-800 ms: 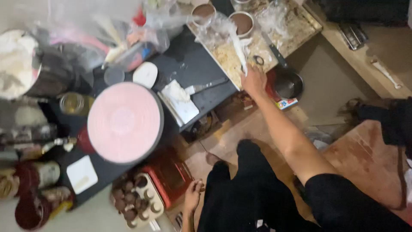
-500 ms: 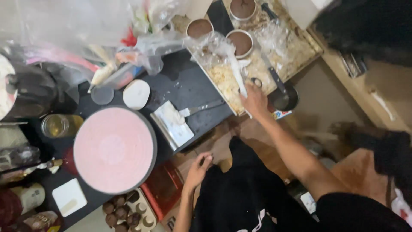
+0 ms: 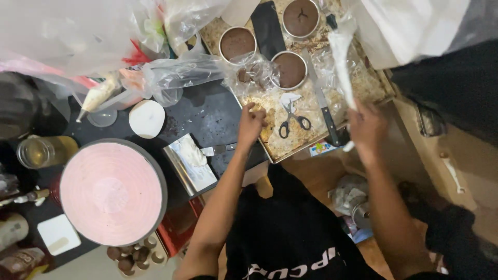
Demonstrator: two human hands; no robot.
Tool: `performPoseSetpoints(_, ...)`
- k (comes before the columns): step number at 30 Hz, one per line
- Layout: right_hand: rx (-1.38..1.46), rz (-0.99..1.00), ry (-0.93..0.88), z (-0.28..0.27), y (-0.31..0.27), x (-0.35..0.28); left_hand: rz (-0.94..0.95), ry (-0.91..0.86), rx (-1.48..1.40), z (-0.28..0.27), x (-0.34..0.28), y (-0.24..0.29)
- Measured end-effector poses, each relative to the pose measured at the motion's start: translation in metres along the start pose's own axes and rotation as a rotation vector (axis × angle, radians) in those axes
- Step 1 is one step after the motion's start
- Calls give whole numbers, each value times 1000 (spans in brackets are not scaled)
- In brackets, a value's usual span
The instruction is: The recorder is assembling a cake by layering sponge, applying cream with a spatula, and adding chocolate filling.
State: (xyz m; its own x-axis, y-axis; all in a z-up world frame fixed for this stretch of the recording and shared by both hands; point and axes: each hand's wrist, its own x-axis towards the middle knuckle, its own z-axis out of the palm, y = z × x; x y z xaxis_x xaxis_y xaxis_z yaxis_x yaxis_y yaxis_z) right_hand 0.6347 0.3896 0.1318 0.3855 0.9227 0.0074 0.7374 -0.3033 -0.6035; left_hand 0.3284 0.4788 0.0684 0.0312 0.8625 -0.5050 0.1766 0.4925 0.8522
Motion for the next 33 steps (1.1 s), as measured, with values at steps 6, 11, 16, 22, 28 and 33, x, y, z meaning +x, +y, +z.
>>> performPoseSetpoints(6,-153,-238,-181,71,111,36,223,-95,488,31,2,-15)
performPoseSetpoints(11,-138,-200,-119,64,85,26,169,-203,496,27,-89,16)
performPoseSetpoints(16,73,-302,51,77,-3,4,141,29,414,-23,-157,-16)
performPoseSetpoints(22,297,-603,-343,139,-132,-43,208,916,889,-104,-184,-90)
performPoseSetpoints(28,187,-725,-139,144,-182,-8,31,901,882,-124,-186,-103)
performPoseSetpoints(33,-107,-653,24,172,-183,56,588,743,664,-122,-197,-93)
